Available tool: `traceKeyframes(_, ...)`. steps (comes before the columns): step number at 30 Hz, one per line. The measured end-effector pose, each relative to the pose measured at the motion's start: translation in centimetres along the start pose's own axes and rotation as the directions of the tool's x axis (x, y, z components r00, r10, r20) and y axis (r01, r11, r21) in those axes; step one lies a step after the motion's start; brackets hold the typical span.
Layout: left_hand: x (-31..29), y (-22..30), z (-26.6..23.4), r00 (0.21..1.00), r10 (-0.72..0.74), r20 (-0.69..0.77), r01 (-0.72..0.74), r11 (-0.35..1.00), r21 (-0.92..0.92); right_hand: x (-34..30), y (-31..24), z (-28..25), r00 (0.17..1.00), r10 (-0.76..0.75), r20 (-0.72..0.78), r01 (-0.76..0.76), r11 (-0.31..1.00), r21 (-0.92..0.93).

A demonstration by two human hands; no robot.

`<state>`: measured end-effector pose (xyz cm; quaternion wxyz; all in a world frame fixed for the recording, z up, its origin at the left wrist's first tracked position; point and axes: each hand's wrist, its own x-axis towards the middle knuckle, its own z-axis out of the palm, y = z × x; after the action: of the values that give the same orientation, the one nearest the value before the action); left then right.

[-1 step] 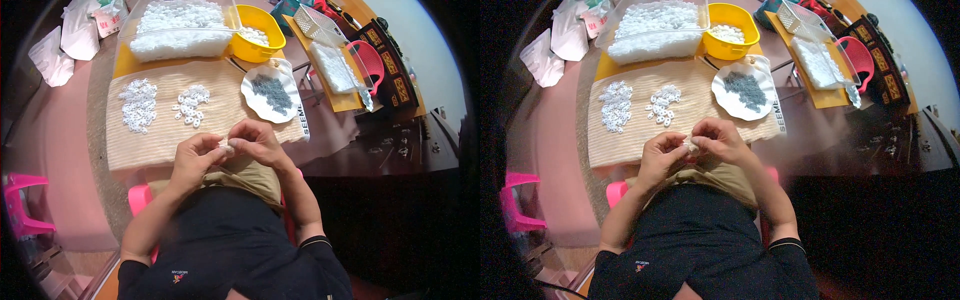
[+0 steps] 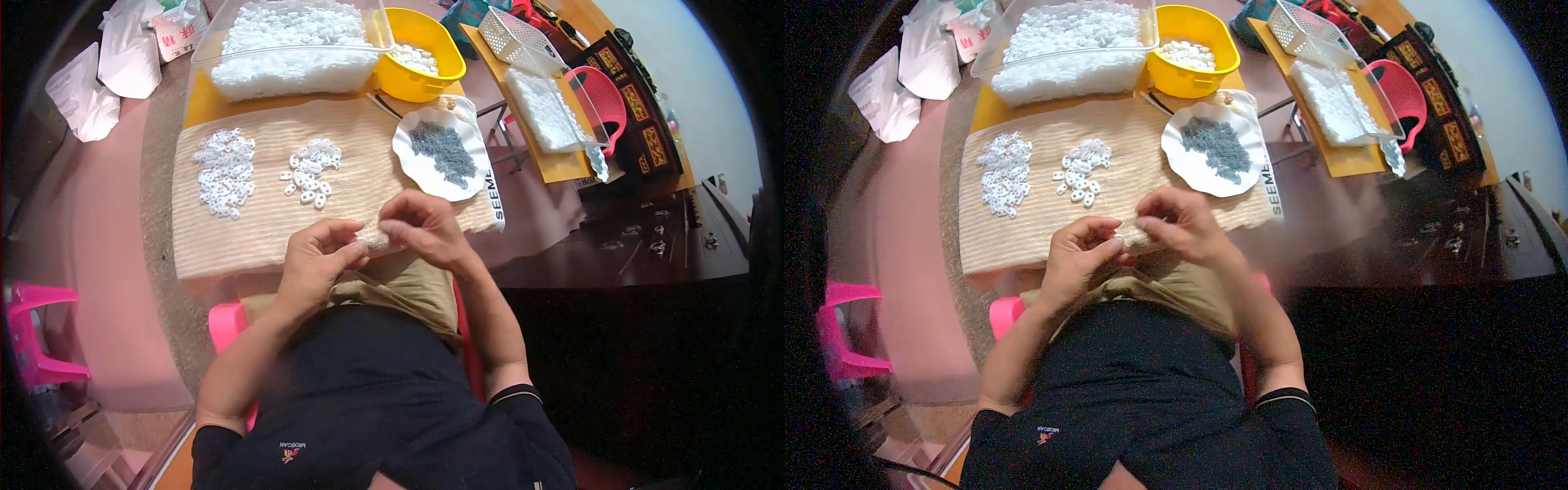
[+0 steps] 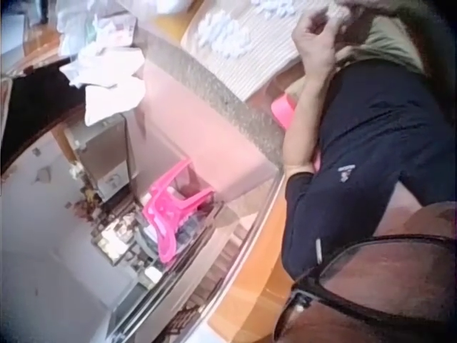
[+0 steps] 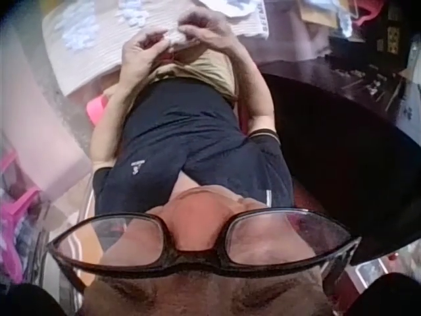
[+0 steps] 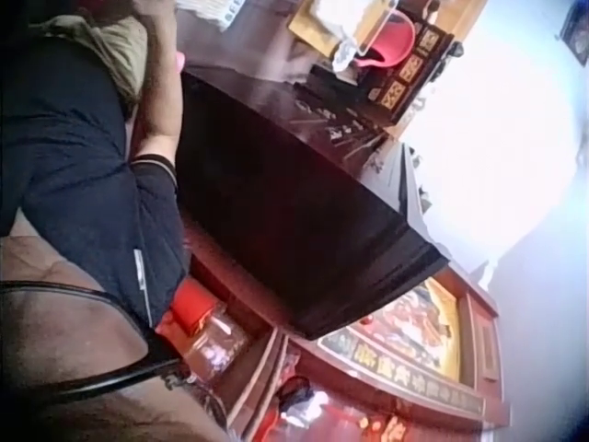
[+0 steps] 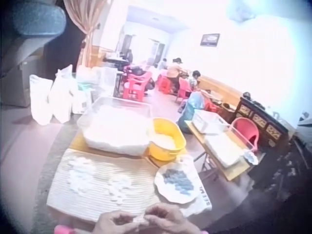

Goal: Manually assemble small white plastic components by inserting grey pins into them.

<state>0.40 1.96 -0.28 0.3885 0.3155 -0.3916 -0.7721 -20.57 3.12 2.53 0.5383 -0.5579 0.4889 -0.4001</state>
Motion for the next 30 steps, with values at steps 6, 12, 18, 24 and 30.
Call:
traceKeyframes(6,-0.2,-0.9,-0.2,0.996,-0.08,0.026,0.081,0.996,-0.038,0.7,-1.3,-6.8,0.935,-0.304,-0.18,0.014,0.54,-0.841)
traceKeyframes(12,-0.2,-0.7,0.0,0.991,-0.135,0.025,0.136,0.987,-0.089,1.4,-1.0,-9.7,0.961,-0.266,-0.072,-0.016,0.206,-0.978)
traceKeyframes(18,-0.1,-0.8,-0.3,0.986,-0.165,0.016,0.166,0.978,-0.127,2.4,-0.6,-9.5,0.993,-0.116,0.01,0.023,0.107,-0.994)
traceKeyframes(24,-0.2,-0.7,-0.2,0.98,-0.2,0.012,0.2,0.969,-0.144,3.1,-0.7,-9.4,0.997,-0.034,0.066,0.067,0.021,-0.998)
traceKeyframes(30,-0.2,-0.7,-0.2,0.976,-0.217,0.012,0.216,0.966,-0.141,3.6,-1.0,-9.9,0.99,-0.007,0.14,0.141,0.006,-0.99)
